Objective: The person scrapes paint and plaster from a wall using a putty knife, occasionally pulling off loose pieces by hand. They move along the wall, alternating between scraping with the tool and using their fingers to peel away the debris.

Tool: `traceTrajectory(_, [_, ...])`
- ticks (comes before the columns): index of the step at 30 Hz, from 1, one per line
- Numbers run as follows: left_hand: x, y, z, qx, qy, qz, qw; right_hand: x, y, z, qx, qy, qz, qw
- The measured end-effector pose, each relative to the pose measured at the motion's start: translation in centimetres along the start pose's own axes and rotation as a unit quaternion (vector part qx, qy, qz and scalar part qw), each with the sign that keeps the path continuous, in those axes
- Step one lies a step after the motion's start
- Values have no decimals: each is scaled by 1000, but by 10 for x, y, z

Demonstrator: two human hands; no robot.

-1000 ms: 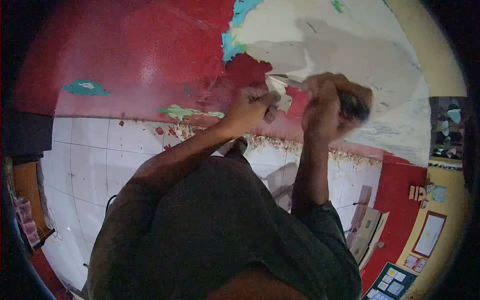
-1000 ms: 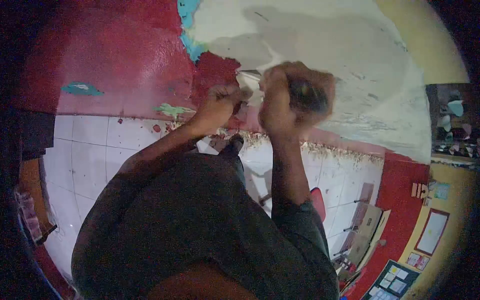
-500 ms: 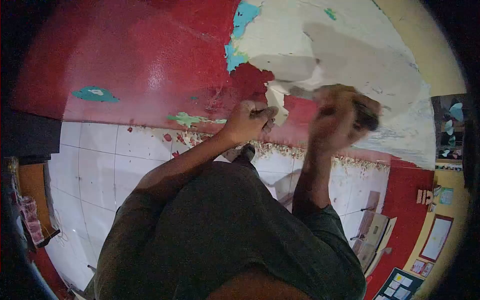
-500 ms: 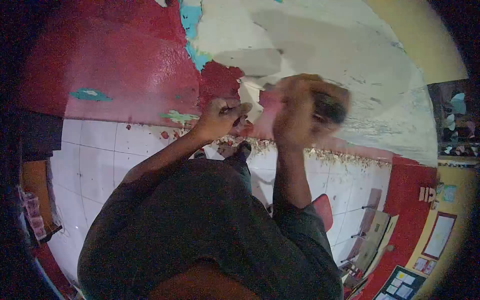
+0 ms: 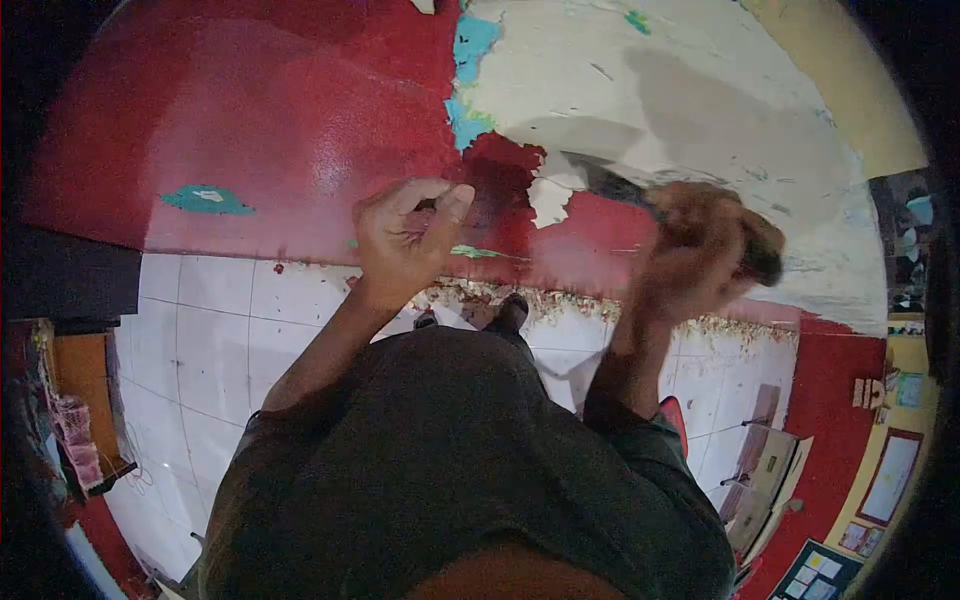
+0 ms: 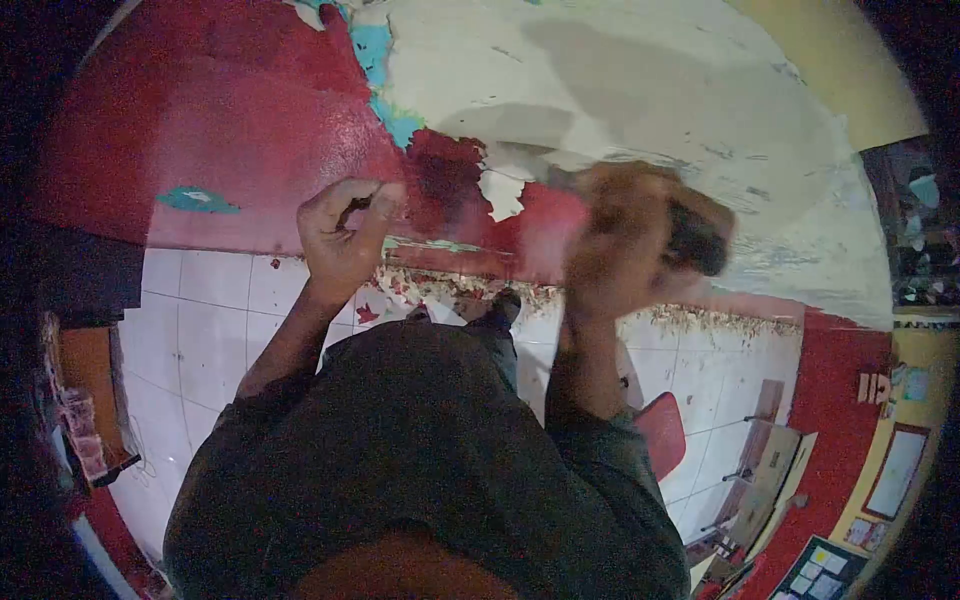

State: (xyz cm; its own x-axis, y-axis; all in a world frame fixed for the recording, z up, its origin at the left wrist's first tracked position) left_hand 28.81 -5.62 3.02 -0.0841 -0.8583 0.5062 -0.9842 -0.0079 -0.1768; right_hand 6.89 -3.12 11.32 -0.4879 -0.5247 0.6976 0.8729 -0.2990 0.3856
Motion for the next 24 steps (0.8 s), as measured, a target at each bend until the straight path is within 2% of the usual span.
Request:
traceTrajectory(2, [-1, 2, -1, 34, 43, -8, 998, 9, -20, 0, 75, 41, -6, 996])
traceTrajectory(3, [1, 5, 1, 38, 46, 2, 998, 5, -12, -1, 9, 13, -28, 999])
traceTrajectory(5, [3, 14, 3, 43, 49, 27, 997, -3, -7, -15, 50, -4, -1, 999])
traceTrajectory(7, [9, 16, -3, 67, 95, 17, 993, -7, -13, -20, 70, -5, 8, 997])
traceTrajectory(10, [11, 10, 0, 89, 117, -18, 989, -7, -21, -16, 74, 25, -82, 994])
traceTrajectory(13, [14, 9, 3, 80, 144, -38, 986, -18, 15, -3, -38, -37, -15, 998])
traceTrajectory(15, [15, 9, 3, 75, 155, -42, 984, -14, 4, 0, 43, 10, -27, 999])
traceTrajectory(18, [7, 11, 1, 84, 144, -44, 985, -22, -5, -19, 157, 159, -17, 975])
traceTrajectory(19, [7, 11, 1, 90, 144, -42, 985, -30, 6, -21, 15, 99, 17, 995])
traceTrajectory(20, [12, 9, 2, 98, 149, -44, 983, -33, 15, -27, -124, 34, 51, 990])
traceTrajectory(22, [18, 1, 9, 108, 148, -49, 982, -19, 12, -28, -65, 11, 130, 989])
traceTrajectory(23, [5, -1, 11, 110, 127, -41, 985, -13, 6, -18, 137, 72, 154, 976])
traceTrajectory(24, [-4, -5, 16, 104, 100, -47, 988, -6, 0, -18, 193, 74, 194, 959])
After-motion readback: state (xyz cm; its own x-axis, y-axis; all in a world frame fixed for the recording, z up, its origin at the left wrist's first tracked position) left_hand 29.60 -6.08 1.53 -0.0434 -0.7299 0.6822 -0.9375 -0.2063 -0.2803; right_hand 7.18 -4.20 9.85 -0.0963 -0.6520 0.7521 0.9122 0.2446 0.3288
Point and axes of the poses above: each hand's wrist, its own x-axis towards the middle knuckle, its own y-axis out of the palm, z = x × y, the point moved 4 cm from there along x, towards the middle knuckle, and after that the axes turned 5 degrees about z, right-handed, at the moved point
